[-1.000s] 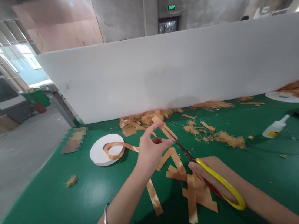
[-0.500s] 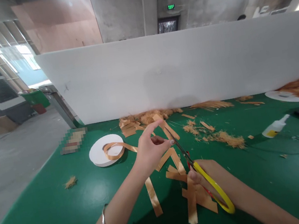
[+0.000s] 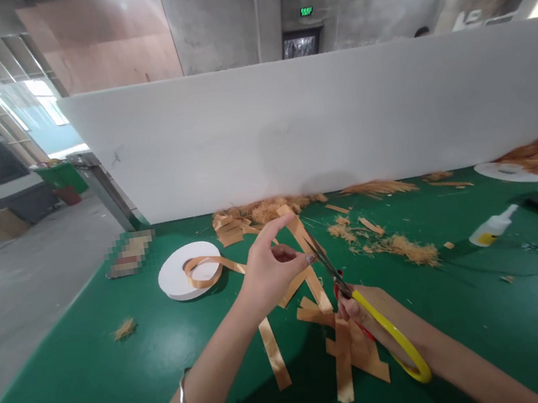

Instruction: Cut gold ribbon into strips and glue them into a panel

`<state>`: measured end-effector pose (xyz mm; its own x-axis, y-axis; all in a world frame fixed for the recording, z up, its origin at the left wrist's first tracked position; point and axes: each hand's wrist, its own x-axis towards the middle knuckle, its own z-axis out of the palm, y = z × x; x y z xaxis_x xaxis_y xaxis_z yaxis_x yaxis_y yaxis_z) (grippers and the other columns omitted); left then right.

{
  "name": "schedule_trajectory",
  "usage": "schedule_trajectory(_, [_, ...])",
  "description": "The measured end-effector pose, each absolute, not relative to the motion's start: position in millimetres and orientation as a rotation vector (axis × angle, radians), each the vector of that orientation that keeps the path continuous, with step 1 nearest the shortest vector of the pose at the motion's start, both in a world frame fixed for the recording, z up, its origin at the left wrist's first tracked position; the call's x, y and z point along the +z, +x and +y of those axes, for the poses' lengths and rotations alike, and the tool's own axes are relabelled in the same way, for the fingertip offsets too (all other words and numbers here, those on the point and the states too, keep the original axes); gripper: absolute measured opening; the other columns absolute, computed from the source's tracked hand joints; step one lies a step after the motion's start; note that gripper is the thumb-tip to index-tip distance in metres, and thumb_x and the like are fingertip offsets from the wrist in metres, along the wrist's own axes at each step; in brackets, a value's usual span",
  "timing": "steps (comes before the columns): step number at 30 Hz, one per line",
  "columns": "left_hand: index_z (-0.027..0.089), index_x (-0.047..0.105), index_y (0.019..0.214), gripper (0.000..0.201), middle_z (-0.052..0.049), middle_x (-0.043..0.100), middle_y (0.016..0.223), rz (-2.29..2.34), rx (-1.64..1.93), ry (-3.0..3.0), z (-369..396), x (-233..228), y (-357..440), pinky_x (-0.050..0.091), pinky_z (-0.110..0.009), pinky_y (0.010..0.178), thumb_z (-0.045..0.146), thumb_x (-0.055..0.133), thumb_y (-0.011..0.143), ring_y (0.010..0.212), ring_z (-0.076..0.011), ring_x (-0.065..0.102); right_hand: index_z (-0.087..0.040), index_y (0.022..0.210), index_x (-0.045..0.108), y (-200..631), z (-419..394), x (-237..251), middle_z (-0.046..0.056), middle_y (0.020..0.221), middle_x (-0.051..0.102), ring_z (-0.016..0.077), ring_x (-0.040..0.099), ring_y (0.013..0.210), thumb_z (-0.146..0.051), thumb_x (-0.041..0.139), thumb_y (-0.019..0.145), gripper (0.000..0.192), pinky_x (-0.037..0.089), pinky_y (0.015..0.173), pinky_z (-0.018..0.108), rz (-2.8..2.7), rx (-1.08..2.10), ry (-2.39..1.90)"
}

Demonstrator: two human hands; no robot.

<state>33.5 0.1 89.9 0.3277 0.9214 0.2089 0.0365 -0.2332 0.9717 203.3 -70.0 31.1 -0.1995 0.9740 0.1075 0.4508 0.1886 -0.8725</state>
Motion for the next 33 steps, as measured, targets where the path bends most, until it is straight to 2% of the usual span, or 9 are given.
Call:
schedule_trajectory(4, [0.019, 0.051, 0.124, 0.061, -0.006, 0.061, 0.091, 0.894, 1.063, 1.594, -3.0, 91.3, 36.3, 0.048, -0.026, 0.059, 0.016, 0.069, 0.066, 0.065, -0.0126, 0.059, -0.019, 0.063, 0.047, 202.7, -72.6, 40.2, 0.002, 0.062, 0.051, 0.0140, 0.047, 0.056, -0.075, 0.027, 0.079, 0.061, 0.039, 0.052, 0.027, -1.785, 0.957, -1.409])
schedule_trajectory(8, [0.022, 0.048, 0.127, 0.064, -0.009, 0.058, 0.109, 0.894, 1.036, 1.650, -5.3, 88.0, 39.2, 0.050, -0.025, 0.058, 0.016, 0.069, 0.067, 0.066, -0.0119, 0.060, -0.019, 0.062, 0.049, 203.5, -72.3, 33.9, 0.002, 0.062, 0.051, 0.0136, 0.046, 0.053, -0.075, 0.026, 0.079, 0.063, 0.038, 0.050, 0.026, -1.743, 0.943, -1.422])
schedule_trajectory(14, [0.031, 0.043, 0.130, 0.070, -0.011, 0.035, 0.141, 0.814, 1.043, 1.708, -5.8, 77.0, 43.1, 0.053, -0.027, 0.058, 0.017, 0.069, 0.067, 0.065, -0.0099, 0.061, -0.020, 0.061, 0.049, 206.0, -70.7, 29.2, 0.003, 0.061, 0.052, 0.0151, 0.049, 0.055, -0.074, 0.023, 0.081, 0.063, 0.038, 0.051, 0.026, -1.732, 0.912, -1.453])
schedule_trajectory(20, [0.037, 0.037, 0.133, 0.075, -0.008, 0.023, 0.148, 0.802, 1.029, 1.744, -9.1, 77.4, 45.5, 0.054, -0.028, 0.058, 0.015, 0.068, 0.068, 0.064, -0.0087, 0.061, -0.020, 0.058, 0.043, 203.4, -70.8, 35.9, 0.002, 0.057, 0.048, 0.0139, 0.044, 0.051, -0.077, 0.017, 0.079, 0.066, 0.033, 0.048, 0.026, -1.770, 0.921, -1.471])
schedule_trajectory(22, [0.037, 0.035, 0.135, 0.077, -0.010, 0.028, 0.145, 0.803, 1.002, 1.730, -11.2, 79.0, 45.8, 0.054, -0.029, 0.058, 0.015, 0.068, 0.069, 0.065, -0.0100, 0.061, -0.020, 0.059, 0.042, 202.4, -71.9, 36.9, 0.002, 0.058, 0.049, 0.0135, 0.044, 0.051, -0.075, 0.020, 0.080, 0.063, 0.032, 0.049, 0.026, -1.735, 0.960, -1.488])
schedule_trajectory(24, [0.036, 0.032, 0.137, 0.081, -0.012, 0.043, 0.134, 0.815, 0.974, 1.701, -13.4, 80.6, 46.0, 0.054, -0.029, 0.058, 0.015, 0.068, 0.068, 0.065, -0.0125, 0.063, -0.020, 0.059, 0.041, 201.8, -72.7, 36.2, 0.001, 0.056, 0.048, 0.0128, 0.043, 0.050, -0.075, 0.023, 0.080, 0.062, 0.032, 0.049, 0.026, -1.697, 1.002, -1.495])
schedule_trajectory(27, [0.034, 0.026, 0.141, 0.086, -0.006, 0.063, 0.094, 0.838, 0.935, 1.686, -15.7, 82.6, 46.1, 0.052, -0.030, 0.057, 0.015, 0.068, 0.068, 0.066, -0.0173, 0.063, -0.020, 0.058, 0.040, 201.2, -73.2, 34.1, 0.000, 0.054, 0.047, 0.0125, 0.043, 0.048, -0.076, 0.025, 0.078, 0.062, 0.031, 0.048, 0.026, -1.658, 1.033, -1.499])
schedule_trajectory(29, [0.031, 0.023, 0.143, 0.089, -0.002, 0.062, 0.075, 0.841, 0.919, 1.687, -16.6, 83.9, 46.2, 0.052, -0.031, 0.057, 0.015, 0.068, 0.068, 0.065, -0.0192, 0.063, -0.020, 0.058, 0.040, 200.4, -73.8, 34.6, 0.001, 0.055, 0.048, 0.0130, 0.045, 0.049, -0.077, 0.024, 0.078, 0.062, 0.034, 0.049, 0.026, -1.647, 1.046, -1.499])
schedule_trajectory(33, [0.030, 0.017, 0.145, 0.094, 0.000, 0.060, 0.067, 0.856, 0.910, 1.673, -16.8, 85.7, 46.2, 0.052, -0.032, 0.058, 0.015, 0.069, 0.068, 0.065, -0.0202, 0.063, -0.020, 0.059, 0.041, 197.9, -76.0, 39.3, 0.000, 0.051, 0.048, 0.0128, 0.046, 0.047, -0.076, 0.024, 0.079, 0.061, 0.037, 0.049, 0.026, -1.614, 1.092, -1.509])
